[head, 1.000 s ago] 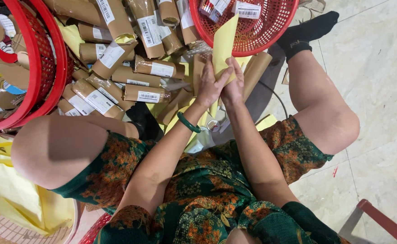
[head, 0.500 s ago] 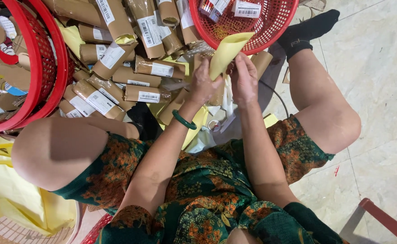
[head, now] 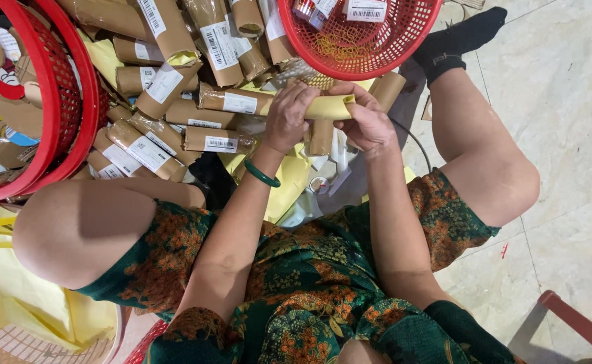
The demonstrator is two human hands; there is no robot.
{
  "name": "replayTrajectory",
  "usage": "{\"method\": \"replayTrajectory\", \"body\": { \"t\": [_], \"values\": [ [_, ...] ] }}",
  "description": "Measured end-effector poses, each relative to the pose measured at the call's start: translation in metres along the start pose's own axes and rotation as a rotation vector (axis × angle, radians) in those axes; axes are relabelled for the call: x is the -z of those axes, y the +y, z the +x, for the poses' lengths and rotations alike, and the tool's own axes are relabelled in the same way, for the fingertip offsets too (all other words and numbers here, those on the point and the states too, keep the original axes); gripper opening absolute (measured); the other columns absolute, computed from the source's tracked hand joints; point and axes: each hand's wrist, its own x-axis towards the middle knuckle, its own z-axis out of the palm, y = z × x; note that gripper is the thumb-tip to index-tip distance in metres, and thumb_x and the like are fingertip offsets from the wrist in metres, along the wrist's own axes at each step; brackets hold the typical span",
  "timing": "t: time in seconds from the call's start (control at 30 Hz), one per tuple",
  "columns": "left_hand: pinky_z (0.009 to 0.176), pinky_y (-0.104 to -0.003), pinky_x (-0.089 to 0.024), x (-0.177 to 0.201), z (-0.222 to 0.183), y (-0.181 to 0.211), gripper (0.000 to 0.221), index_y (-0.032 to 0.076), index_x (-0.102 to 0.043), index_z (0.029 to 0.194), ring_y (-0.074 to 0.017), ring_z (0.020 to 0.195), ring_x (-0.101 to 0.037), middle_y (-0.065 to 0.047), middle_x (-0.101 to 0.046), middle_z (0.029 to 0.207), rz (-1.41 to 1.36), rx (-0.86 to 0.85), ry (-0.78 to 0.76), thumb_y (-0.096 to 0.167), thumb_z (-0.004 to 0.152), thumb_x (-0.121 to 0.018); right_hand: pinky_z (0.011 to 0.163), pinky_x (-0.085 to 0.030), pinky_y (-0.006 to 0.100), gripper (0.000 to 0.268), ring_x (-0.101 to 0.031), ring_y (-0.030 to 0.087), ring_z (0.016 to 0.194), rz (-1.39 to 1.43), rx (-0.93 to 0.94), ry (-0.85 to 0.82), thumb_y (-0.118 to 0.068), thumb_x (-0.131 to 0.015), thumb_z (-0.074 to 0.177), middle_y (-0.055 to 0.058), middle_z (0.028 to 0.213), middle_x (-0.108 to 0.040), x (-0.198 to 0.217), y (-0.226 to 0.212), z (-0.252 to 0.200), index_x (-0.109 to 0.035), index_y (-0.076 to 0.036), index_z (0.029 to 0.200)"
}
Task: Wrapping products in paper, labeling cardboard tubes, and inserting rolled posters into tubes for shipping.
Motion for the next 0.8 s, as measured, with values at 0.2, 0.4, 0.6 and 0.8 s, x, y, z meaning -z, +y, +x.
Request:
{"method": "replayTrajectory", "body": {
  "t": [0.2, 0.4, 0.6, 0.8],
  "values": [
    [0.091, -0.047, -0.052, -0.009, -0.006, -0.002, 0.052, 0.007, -0.062, 0.113, -0.0363, 0.105, -0.067, -0.015, -0.069, 0.109, -0.004, 0.041, -0.119, 0.0, 0.066, -0.082, 0.056, -0.048, 0.026, 0.015, -0.061, 0.01, 0.071, -0.473, 0.103, 0.249, 0.001, -0.07, 0.091, 0.005, 0.096, -0.068, 0.002, 0.015, 0.009, -0.065, -0.003, 0.105],
    [0.076, -0.04, -0.061, -0.038, -0.011, -0.02, 0.048, 0.002, -0.064, 0.117, -0.0285, 0.085, -0.074, -0.014, -0.074, 0.098, -0.431, 0.577, -0.325, 0.016, 0.078, -0.087, 0.06, -0.052, 0.025, 0.021, -0.062, 0.01, 0.069, -0.067, 0.102, 0.316, -0.016, -0.068, 0.097, 0.002, 0.091, -0.067, -0.011, 0.005, 0.012, -0.068, -0.006, 0.116],
    [0.067, -0.032, -0.065, -0.051, -0.014, -0.024, 0.044, -0.003, -0.064, 0.119, -0.0195, 0.077, -0.077, -0.014, -0.076, 0.098, -0.992, 0.986, -0.42, 0.003, 0.077, -0.078, 0.067, -0.052, 0.025, 0.042, -0.062, 0.01, 0.08, -0.728, 0.25, 0.287, -0.007, -0.077, 0.091, 0.004, 0.106, -0.065, -0.018, 0.017, 0.012, -0.062, -0.005, 0.13],
    [0.063, -0.035, -0.064, -0.029, -0.004, -0.034, 0.046, -0.001, -0.058, 0.123, -0.0249, 0.078, -0.075, -0.016, -0.072, 0.101, -1.219, 1.111, -0.429, -0.002, 0.079, -0.072, 0.083, -0.062, 0.033, 0.051, -0.068, 0.021, 0.104, -1.546, 0.745, 0.135, 0.004, -0.073, 0.085, 0.013, 0.136, -0.056, -0.05, 0.009, 0.001, -0.067, -0.016, 0.131]
  ]
}}
